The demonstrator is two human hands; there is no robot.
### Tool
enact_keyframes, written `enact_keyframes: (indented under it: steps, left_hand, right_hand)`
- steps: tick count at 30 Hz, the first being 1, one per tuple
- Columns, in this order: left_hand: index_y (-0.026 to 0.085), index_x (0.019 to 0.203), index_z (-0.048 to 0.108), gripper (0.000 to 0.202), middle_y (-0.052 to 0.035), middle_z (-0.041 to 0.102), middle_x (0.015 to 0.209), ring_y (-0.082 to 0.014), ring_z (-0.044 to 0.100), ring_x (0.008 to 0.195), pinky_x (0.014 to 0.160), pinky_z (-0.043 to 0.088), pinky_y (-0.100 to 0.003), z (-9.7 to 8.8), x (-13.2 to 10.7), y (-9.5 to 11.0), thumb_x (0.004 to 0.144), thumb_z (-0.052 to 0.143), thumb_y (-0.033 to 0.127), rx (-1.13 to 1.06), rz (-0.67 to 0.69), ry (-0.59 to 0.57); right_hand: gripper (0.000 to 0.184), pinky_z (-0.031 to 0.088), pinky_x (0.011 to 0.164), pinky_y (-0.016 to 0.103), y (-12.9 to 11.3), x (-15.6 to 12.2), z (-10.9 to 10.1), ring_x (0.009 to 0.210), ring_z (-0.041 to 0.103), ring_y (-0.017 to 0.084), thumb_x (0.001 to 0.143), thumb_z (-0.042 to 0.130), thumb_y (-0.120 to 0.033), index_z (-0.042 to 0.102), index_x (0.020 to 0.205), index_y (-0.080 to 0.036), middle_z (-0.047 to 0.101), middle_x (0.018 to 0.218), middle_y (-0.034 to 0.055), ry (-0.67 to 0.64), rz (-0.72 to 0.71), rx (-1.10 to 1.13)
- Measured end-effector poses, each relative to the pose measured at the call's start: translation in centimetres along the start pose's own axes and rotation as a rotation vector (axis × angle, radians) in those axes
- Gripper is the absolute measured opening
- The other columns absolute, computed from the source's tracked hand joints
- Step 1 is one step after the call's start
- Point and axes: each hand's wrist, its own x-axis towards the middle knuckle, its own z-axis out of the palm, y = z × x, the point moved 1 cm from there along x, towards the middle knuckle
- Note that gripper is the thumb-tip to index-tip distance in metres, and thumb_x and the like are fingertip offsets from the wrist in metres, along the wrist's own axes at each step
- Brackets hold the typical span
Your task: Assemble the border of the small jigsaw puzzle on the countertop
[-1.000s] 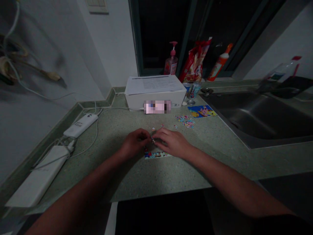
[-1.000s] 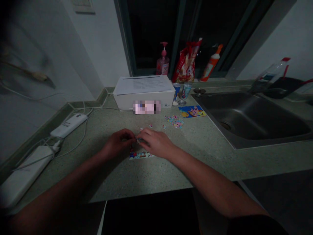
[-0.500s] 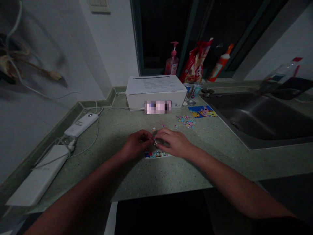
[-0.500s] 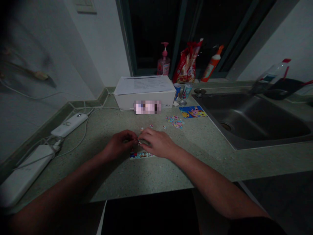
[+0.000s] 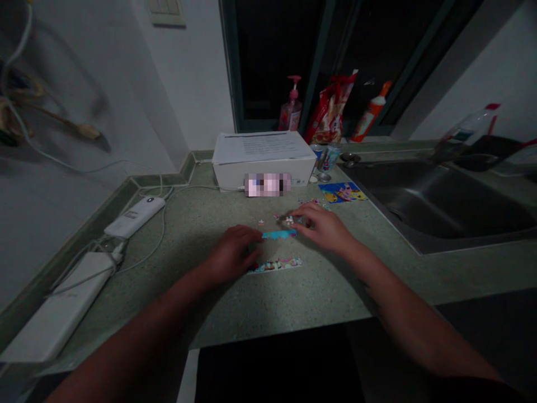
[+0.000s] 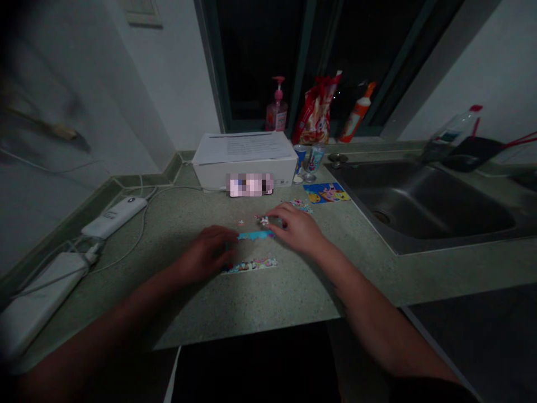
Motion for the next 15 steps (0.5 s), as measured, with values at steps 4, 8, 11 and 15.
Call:
enact_keyframes:
  steps: [4, 8, 11, 15]
  left_hand:
    - [0.024, 0.126, 0.073, 0.028, -0.0107, 0.075, 0.14, -0.0328, 0.069, 0.131, 0.114, 0.052, -0.058, 0.2, -0.2, 0.1, 0.099, 0.077, 0.033, 0.057, 0.089, -0.064]
    - [0.022, 0.127, 0.073, 0.029, -0.0121, 0.075, 0.14, -0.0332, 0.069, 0.132, 0.114, 0.052, -0.059, 0.2, -0.2, 0.2, 0.102, 0.074, 0.037, 0.078, 0.117, -0.083]
    - [0.021, 0.127, 0.072, 0.029, -0.0125, 0.076, 0.137, -0.0331, 0.069, 0.129, 0.113, 0.052, -0.059, 0.2, -0.2, 0.3, 0.103, 0.073, 0.038, 0.079, 0.124, -0.085]
    - [0.021, 0.126, 0.073, 0.029, -0.0127, 0.077, 0.135, -0.0331, 0.07, 0.128, 0.112, 0.052, -0.059, 0.2, -0.2, 0.2, 0.102, 0.073, 0.038, 0.077, 0.123, -0.095]
  right_hand:
    - [0.019, 0.054, 0.078, 0.038, 2.2, -2.2, -0.6, 0.084, 0.067, 0.022, 0.105, 0.07, -0.038, 0.077, 0.117, -0.025, 0.072, 0.103, 0.0066, -0.019, 0.042, -0.009]
    - [0.015, 0.054, 0.081, 0.037, 2.7, -4.0, -0.3, 0.091, 0.068, 0.022, 0.106, 0.067, -0.035, 0.076, 0.115, -0.026, 0.071, 0.1, 0.0061, -0.089, 0.047, -0.026]
    - [0.015, 0.054, 0.079, 0.035, 2.4, -4.4, 0.4, 0.088, 0.069, 0.021, 0.105, 0.069, -0.031, 0.076, 0.117, -0.025, 0.07, 0.1, 0.0052, -0.125, 0.053, -0.039]
    - [0.019, 0.055, 0.08, 0.035, 1.8, -4.4, 1.3, 0.088, 0.07, 0.02, 0.102, 0.073, -0.028, 0.075, 0.121, -0.026, 0.072, 0.106, 0.0052, -0.16, 0.068, -0.067]
